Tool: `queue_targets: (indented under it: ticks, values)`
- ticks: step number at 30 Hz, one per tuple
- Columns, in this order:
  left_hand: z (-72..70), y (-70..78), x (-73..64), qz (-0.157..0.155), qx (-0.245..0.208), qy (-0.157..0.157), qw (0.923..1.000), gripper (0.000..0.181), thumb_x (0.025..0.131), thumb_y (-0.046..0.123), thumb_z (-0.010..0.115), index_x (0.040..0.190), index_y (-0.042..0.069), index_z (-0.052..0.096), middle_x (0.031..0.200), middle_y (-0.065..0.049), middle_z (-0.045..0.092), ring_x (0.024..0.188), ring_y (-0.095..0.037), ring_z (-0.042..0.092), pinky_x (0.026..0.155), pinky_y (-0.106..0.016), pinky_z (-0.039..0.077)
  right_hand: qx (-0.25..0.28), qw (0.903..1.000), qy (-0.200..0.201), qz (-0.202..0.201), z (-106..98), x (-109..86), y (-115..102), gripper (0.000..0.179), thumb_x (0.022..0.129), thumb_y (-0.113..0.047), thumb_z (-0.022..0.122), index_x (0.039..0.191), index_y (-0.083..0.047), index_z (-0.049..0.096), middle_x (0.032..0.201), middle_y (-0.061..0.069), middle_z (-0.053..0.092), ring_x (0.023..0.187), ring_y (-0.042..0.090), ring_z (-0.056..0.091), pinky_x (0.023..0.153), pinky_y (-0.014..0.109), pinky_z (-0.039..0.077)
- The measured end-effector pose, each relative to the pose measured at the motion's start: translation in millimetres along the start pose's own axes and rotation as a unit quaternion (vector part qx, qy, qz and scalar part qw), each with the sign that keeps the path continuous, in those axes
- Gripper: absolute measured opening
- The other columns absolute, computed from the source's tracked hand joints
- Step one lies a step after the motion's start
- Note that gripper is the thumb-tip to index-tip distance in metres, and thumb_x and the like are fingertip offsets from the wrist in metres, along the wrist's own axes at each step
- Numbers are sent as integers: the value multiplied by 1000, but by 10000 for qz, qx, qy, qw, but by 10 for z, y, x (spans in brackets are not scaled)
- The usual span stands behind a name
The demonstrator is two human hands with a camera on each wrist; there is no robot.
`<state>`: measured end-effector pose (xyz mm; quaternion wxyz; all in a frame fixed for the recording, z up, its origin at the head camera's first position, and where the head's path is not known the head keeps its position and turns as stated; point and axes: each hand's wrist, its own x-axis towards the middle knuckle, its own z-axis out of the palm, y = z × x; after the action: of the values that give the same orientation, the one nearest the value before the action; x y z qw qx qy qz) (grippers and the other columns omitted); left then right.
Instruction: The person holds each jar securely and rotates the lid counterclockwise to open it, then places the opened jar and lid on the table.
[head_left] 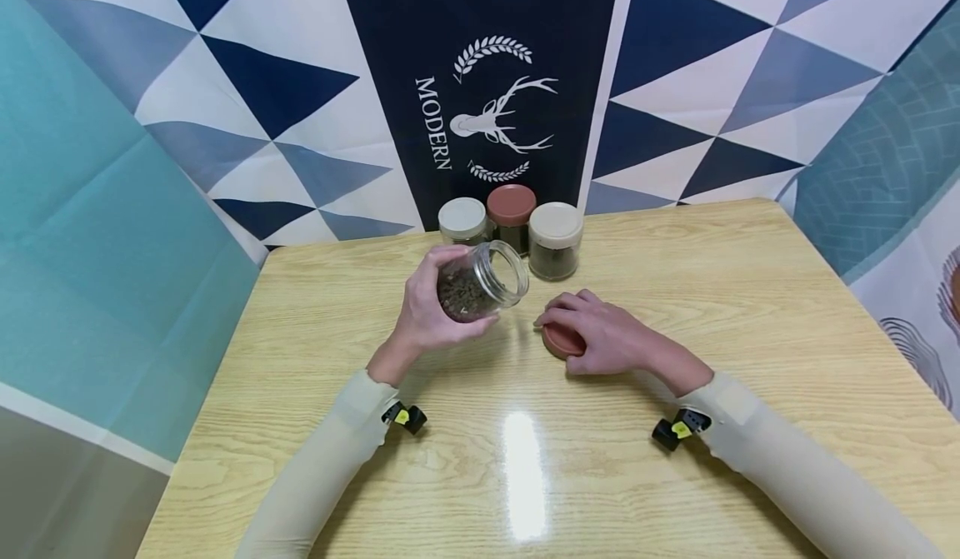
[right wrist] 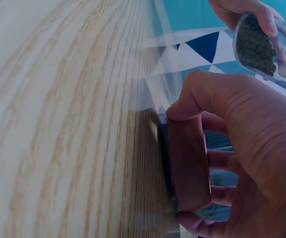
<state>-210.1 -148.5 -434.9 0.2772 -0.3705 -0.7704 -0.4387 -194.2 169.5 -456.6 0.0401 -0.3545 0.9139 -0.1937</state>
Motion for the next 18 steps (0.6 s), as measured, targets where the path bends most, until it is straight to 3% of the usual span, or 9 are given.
queue_targets:
  ticks: [7,18]
  values:
    - [-1,-18,-2,25,-70,9,10000,95,64,17,103,142,-6,54,141,-28,69,128,-44,72,123,-23,52,-77,9999,31,-130,7,7,-3,72,74,-22,86,144,-21,73,150,13,67,122,33,62,85,50,59]
    - [-6,-17,-12,-32,-50,16,10000,96,65,18,103,144,-5,54,143,-27,69,130,-43,71,123,-27,54,-39,9997,42,-228,5,3,-6,69,77,-22,87,145,-22,72,154,14,66,128,38,62,88,54,60]
